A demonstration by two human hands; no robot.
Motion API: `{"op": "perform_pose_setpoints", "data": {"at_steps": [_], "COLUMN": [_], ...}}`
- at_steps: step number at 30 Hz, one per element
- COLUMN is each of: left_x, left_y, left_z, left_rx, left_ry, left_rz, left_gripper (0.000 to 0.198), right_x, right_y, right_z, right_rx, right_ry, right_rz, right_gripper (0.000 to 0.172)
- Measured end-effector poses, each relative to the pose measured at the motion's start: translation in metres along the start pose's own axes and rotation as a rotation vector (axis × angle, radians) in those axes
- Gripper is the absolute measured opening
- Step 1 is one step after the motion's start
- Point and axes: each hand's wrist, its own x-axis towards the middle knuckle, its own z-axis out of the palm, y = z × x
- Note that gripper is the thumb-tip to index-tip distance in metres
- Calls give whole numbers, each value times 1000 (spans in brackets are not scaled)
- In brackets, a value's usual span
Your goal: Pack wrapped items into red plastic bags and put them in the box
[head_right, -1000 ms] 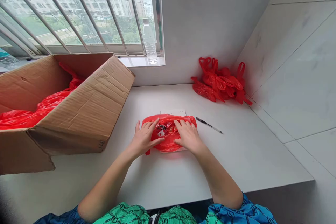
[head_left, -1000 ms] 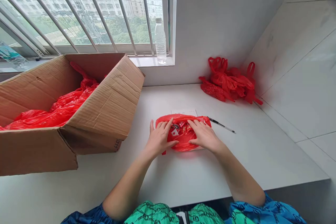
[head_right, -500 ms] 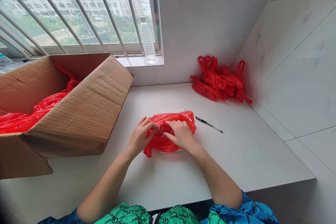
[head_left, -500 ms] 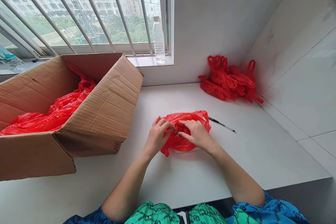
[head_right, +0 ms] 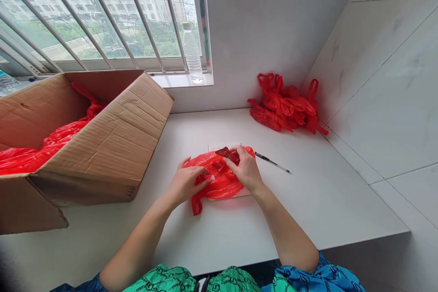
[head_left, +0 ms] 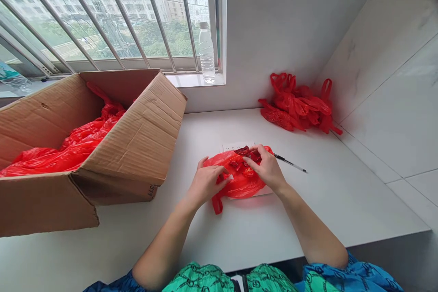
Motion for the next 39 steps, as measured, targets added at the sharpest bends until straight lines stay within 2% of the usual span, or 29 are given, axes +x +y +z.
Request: {"op": "perform_pose_setpoints", "data": {"at_steps": [4, 6, 9, 12, 15, 18, 20, 22, 25, 28, 30, 32, 35, 37, 39], "left_x": [-3, -3, 0, 4, 6, 6, 6, 6, 6, 7, 7, 7, 7, 7, 8], "left_y": [6, 9, 14, 21, 25, 25, 23, 21, 19, 21, 23, 25, 25, 24, 23], "left_z": [4, 3, -1, -7, -11, -10, -7, -4, 0, -2, -6, -8, -7, -4, -4], "left_rx": [77, 94, 79, 46, 1, -82, -170, -244, -194, -69, -53, -71, -117, -213, -424], "left_ry": [-59, -71, -55, 16, 165, 289, 300, 261, 199, 221, 253, 250, 223, 225, 213], "left_rz": [1, -3, -7, 18, 37, -11, -66, -122, -190, -213, -180, -118, -75, -133, -237], "left_gripper": [40, 34, 9, 14, 15, 14, 17, 24, 27, 24, 27, 28, 18, 25, 32], "right_x": [-1, -2, -3, -2, -2, -3, -4, -4, -5, -6, -8, -11, -13, -11, -9], "right_y": [1, 1, 0, -1, -1, -1, -2, -4, -10, -15, -16, -16, -14, -12, -10], "right_z": [2, 3, 0, -3, -6, -7, -7, -7, -8, -8, -6, -3, 2, 3, 4], "right_rx": [-24, 9, 62, 115, 209, 235, 185, 136, 118, 90, 37, 2, 52, 140, 276], "right_ry": [35, 79, 205, 307, 336, 340, 340, 330, 230, -36, -214, -317, -359, -340, -328], "right_rz": [-23, -13, -14, -58, -73, -55, -63, -85, -120, -160, -158, -121, -38, 28, 100], "right_gripper": [26, 29, 40, 41, 28, 24, 26, 28, 22, 20, 33, 46, 48, 48, 42]}}
